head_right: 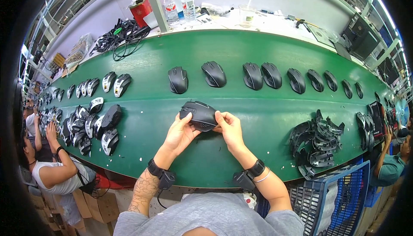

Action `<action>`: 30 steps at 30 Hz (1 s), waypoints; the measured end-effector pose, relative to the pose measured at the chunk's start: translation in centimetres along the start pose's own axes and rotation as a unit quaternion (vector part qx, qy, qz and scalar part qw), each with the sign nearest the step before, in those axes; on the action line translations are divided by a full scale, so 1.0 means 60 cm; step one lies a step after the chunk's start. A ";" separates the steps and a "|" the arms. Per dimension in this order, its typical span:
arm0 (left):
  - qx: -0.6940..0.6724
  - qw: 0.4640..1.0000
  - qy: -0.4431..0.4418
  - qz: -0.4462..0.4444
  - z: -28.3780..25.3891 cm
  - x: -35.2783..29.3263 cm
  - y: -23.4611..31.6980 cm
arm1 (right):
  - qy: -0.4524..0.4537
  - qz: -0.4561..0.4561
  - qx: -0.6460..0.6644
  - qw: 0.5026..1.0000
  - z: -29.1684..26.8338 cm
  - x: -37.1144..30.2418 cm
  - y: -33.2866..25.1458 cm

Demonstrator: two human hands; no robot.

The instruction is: Manually assemble and inspect computer mice on a production line.

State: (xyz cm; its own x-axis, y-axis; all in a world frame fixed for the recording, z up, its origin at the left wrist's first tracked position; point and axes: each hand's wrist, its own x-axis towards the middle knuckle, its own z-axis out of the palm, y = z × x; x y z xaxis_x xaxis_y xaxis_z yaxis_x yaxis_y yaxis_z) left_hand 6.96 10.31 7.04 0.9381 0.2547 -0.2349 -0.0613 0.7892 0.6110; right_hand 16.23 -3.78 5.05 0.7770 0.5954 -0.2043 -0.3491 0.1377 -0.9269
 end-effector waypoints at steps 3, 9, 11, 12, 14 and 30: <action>-0.018 0.996 0.083 0.011 0.021 -0.007 0.000 | 0.010 -0.006 -0.023 1.000 -0.004 0.004 0.009; -0.111 0.991 0.073 0.004 -0.017 0.005 0.026 | 0.031 -0.066 -0.042 0.996 -0.001 0.010 0.004; -0.113 0.990 0.078 -0.009 -0.020 0.003 0.045 | 0.033 -0.082 -0.051 0.995 -0.010 0.014 -0.005; -0.125 0.989 0.082 -0.015 -0.020 0.009 0.056 | 0.036 -0.099 -0.062 0.993 -0.018 0.017 -0.013; -0.120 0.988 0.097 -0.013 -0.032 0.028 0.084 | 0.033 -0.152 -0.082 0.984 -0.031 0.020 -0.034; 0.704 0.531 0.398 0.255 -0.235 0.301 0.256 | 0.157 -0.290 -0.563 0.758 -0.199 -0.087 -0.159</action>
State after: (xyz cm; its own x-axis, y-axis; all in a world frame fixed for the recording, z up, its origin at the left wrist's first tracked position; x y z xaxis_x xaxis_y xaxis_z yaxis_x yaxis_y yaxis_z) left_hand 18.18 34.90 1.50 0.4462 0.8322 0.3291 0.6031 -0.5513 0.5765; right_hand 21.77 -17.66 11.19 0.7766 0.4521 0.4388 0.6299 -0.5639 -0.5341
